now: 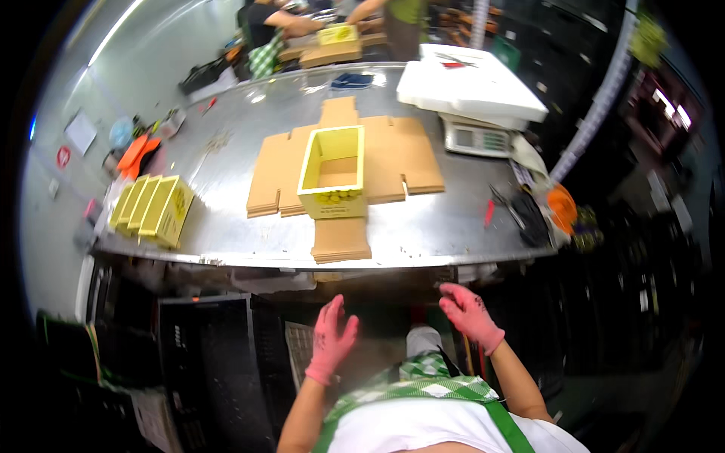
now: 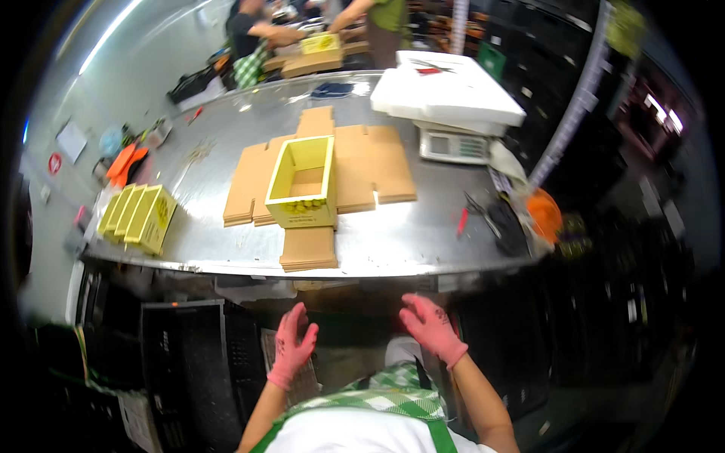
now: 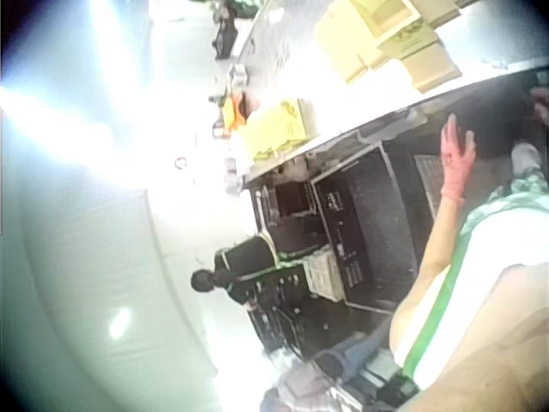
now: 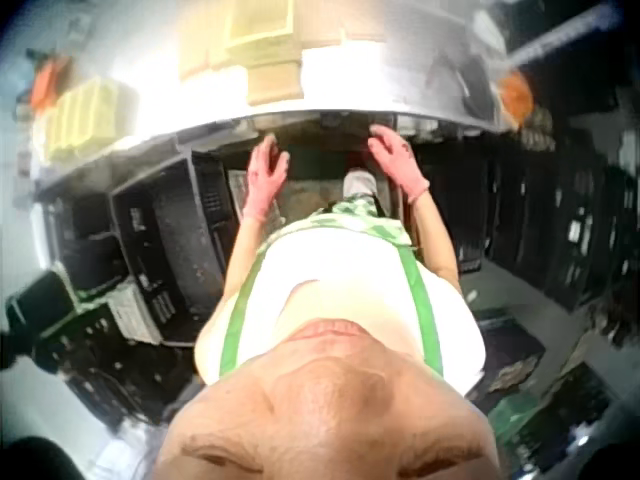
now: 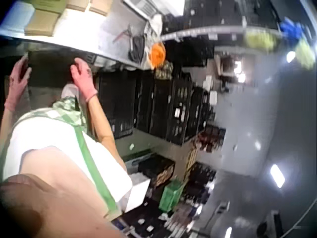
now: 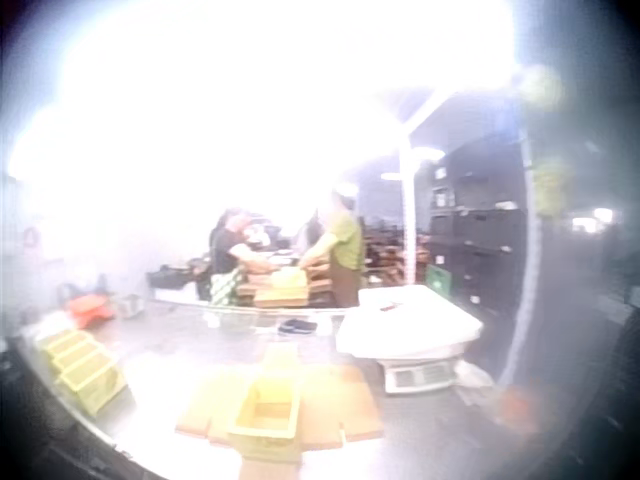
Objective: The person folds flat cardboard sheets into rectangular boxes by hand. They repeatedly fold the side flaps up, tuck the tabs into slots, and press the corners to secure the structure. The finished boxes are placed on a metal table alongside other completed units.
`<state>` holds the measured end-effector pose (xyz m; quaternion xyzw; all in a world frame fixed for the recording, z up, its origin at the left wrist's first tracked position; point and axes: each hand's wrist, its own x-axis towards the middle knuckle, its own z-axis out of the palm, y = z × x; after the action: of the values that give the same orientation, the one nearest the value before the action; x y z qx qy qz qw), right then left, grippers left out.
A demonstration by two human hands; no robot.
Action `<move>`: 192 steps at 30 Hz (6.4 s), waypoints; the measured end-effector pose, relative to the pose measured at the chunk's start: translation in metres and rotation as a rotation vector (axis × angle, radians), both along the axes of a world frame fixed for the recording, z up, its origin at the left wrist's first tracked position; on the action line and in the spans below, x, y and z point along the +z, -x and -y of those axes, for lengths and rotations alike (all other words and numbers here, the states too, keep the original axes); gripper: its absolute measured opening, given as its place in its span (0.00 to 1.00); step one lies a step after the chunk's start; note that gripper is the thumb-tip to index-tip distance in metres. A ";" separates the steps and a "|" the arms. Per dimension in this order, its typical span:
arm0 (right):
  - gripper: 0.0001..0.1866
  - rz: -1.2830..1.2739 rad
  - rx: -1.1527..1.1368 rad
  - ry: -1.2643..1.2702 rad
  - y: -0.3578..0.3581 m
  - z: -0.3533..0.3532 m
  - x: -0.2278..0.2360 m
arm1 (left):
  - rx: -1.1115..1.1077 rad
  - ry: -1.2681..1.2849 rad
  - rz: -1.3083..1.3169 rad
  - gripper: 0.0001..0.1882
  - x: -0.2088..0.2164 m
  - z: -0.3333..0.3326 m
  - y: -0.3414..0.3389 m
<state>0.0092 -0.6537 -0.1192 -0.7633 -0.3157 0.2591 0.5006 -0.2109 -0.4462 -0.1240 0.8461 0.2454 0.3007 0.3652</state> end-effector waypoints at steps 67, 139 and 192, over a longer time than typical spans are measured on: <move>0.28 1.442 0.481 0.403 -0.185 -0.478 0.013 | -0.070 1.178 0.700 0.25 -0.038 -0.322 -0.313; 0.28 -0.272 0.542 -0.203 -0.107 -0.378 0.062 | 0.408 0.824 0.106 0.25 0.066 -0.370 -0.116; 0.30 0.318 -0.348 0.680 -0.310 -0.261 0.014 | 0.517 0.058 -0.565 0.23 0.078 -0.425 -0.127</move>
<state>0.3191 -0.3925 -0.1056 -0.9577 -0.1518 0.1390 0.2011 -0.0840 -0.0210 -0.0459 0.7951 0.5501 0.1308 0.2192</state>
